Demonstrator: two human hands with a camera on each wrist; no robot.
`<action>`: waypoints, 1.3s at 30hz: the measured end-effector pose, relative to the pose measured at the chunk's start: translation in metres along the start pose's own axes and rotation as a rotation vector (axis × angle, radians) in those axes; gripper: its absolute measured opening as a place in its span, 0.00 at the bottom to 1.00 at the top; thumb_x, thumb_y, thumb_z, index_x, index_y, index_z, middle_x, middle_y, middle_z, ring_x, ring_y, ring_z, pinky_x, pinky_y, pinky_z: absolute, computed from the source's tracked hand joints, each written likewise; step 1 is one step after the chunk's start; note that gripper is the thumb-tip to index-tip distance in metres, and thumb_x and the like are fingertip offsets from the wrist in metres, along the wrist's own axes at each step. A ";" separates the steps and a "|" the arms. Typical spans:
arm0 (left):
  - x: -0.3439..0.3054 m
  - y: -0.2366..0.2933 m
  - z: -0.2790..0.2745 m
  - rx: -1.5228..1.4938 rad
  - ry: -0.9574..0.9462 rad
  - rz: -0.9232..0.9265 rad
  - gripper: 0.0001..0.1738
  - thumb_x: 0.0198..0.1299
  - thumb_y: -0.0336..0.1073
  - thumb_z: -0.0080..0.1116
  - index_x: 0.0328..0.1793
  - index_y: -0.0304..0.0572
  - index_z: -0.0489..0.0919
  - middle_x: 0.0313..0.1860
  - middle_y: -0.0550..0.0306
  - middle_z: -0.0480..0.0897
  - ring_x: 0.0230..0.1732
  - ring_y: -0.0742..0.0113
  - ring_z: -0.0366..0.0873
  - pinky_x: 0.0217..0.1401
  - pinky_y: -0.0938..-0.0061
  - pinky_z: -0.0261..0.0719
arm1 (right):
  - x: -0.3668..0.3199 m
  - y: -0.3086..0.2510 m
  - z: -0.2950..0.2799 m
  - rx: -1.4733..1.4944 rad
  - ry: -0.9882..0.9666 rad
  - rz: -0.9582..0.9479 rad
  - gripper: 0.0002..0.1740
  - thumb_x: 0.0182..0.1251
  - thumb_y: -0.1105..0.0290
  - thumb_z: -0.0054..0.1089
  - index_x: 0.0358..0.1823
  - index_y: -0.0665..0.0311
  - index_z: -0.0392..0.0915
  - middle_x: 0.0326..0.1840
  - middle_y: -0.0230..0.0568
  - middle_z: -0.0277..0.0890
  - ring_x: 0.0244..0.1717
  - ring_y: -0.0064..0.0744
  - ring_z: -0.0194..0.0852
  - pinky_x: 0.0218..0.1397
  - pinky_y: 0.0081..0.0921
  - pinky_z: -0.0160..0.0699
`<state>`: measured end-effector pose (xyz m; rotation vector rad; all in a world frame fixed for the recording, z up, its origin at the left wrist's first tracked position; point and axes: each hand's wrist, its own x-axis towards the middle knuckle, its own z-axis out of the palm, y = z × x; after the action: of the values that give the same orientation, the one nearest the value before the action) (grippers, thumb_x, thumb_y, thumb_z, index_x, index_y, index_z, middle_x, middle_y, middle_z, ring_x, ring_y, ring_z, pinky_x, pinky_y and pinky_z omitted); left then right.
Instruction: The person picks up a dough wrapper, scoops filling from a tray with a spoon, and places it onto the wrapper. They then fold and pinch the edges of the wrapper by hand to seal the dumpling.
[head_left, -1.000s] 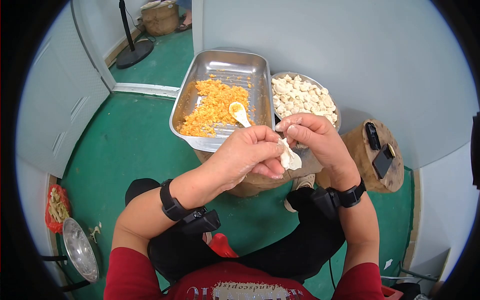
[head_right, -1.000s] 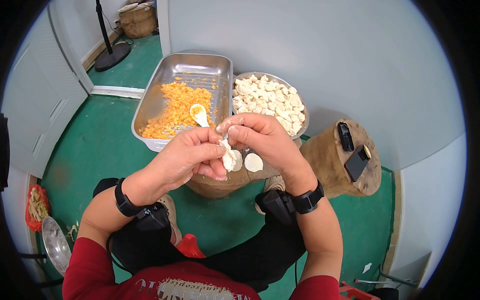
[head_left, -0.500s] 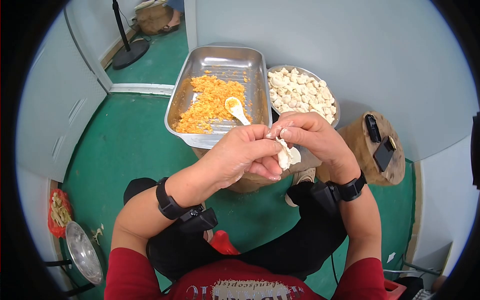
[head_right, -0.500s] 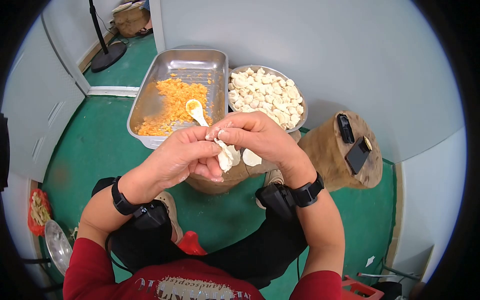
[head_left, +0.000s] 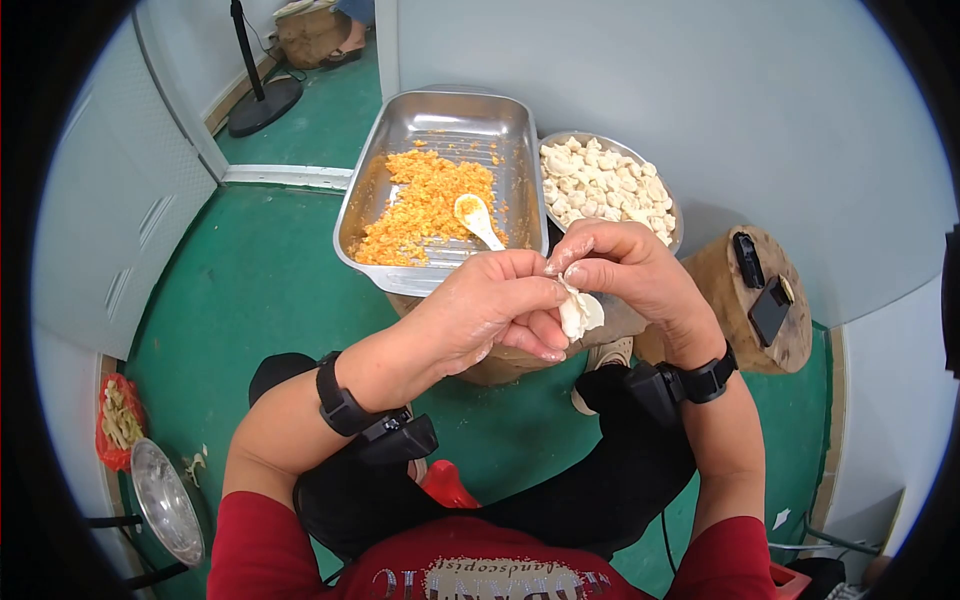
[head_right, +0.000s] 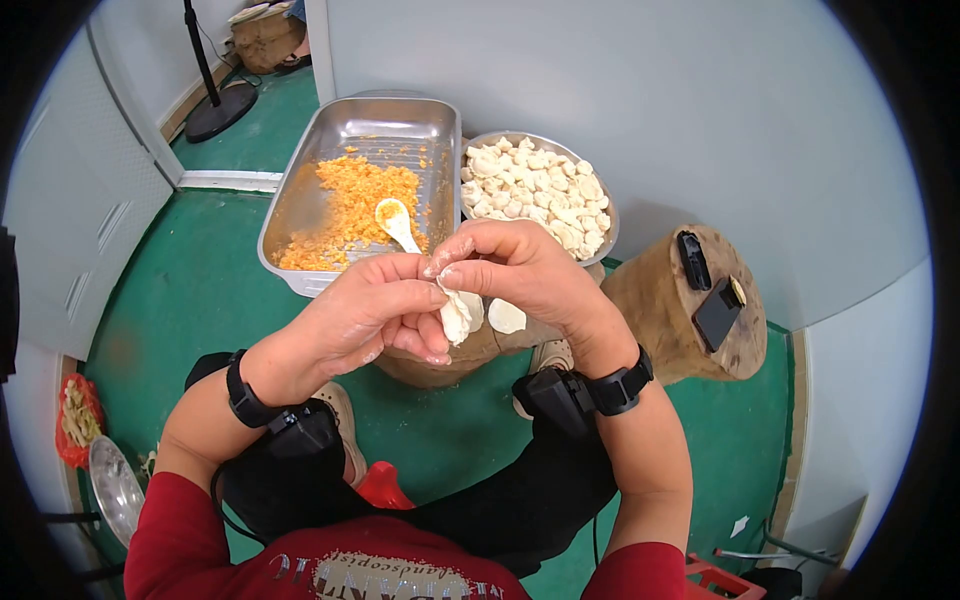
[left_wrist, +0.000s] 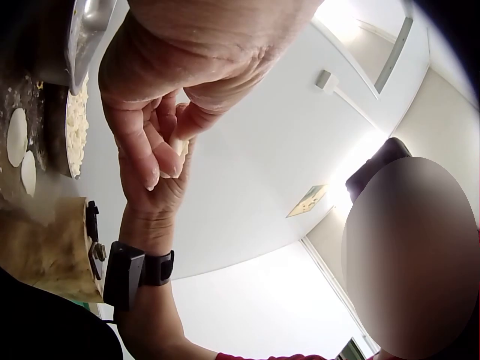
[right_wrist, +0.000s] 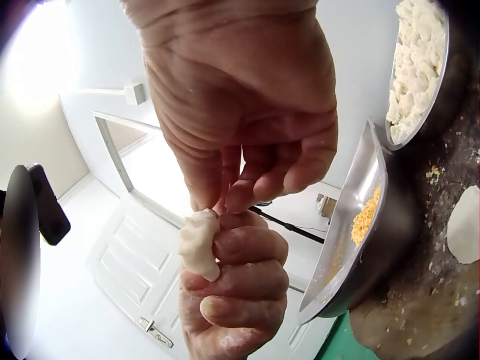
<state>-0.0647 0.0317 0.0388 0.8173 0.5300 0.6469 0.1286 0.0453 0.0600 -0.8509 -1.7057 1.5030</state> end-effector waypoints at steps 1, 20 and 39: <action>0.000 0.000 0.000 -0.001 0.006 -0.011 0.08 0.59 0.32 0.53 0.40 0.33 0.72 0.31 0.53 0.80 0.26 0.71 0.81 0.32 0.77 0.85 | 0.001 0.001 -0.003 -0.083 -0.021 -0.018 0.06 0.61 0.72 0.59 0.36 0.66 0.80 0.33 0.29 0.74 0.35 0.17 0.69 0.37 0.16 0.68; 0.000 0.001 -0.001 0.000 0.034 -0.009 0.07 0.60 0.33 0.53 0.36 0.35 0.72 0.27 0.53 0.80 0.24 0.70 0.81 0.32 0.76 0.85 | 0.001 0.002 0.003 -0.145 0.061 -0.021 0.05 0.60 0.71 0.61 0.31 0.65 0.77 0.27 0.22 0.71 0.29 0.09 0.63 0.30 0.10 0.64; 0.000 0.019 -0.027 -0.186 -0.225 0.058 0.09 0.60 0.31 0.50 0.44 0.33 0.70 0.35 0.42 0.79 0.26 0.62 0.82 0.32 0.65 0.86 | -0.017 -0.013 0.002 -0.098 0.260 -0.069 0.11 0.68 0.67 0.51 0.44 0.65 0.77 0.31 0.28 0.75 0.33 0.14 0.71 0.36 0.14 0.71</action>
<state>-0.0882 0.0545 0.0388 0.7206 0.2382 0.6376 0.1352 0.0287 0.0715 -0.9821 -1.6080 1.2139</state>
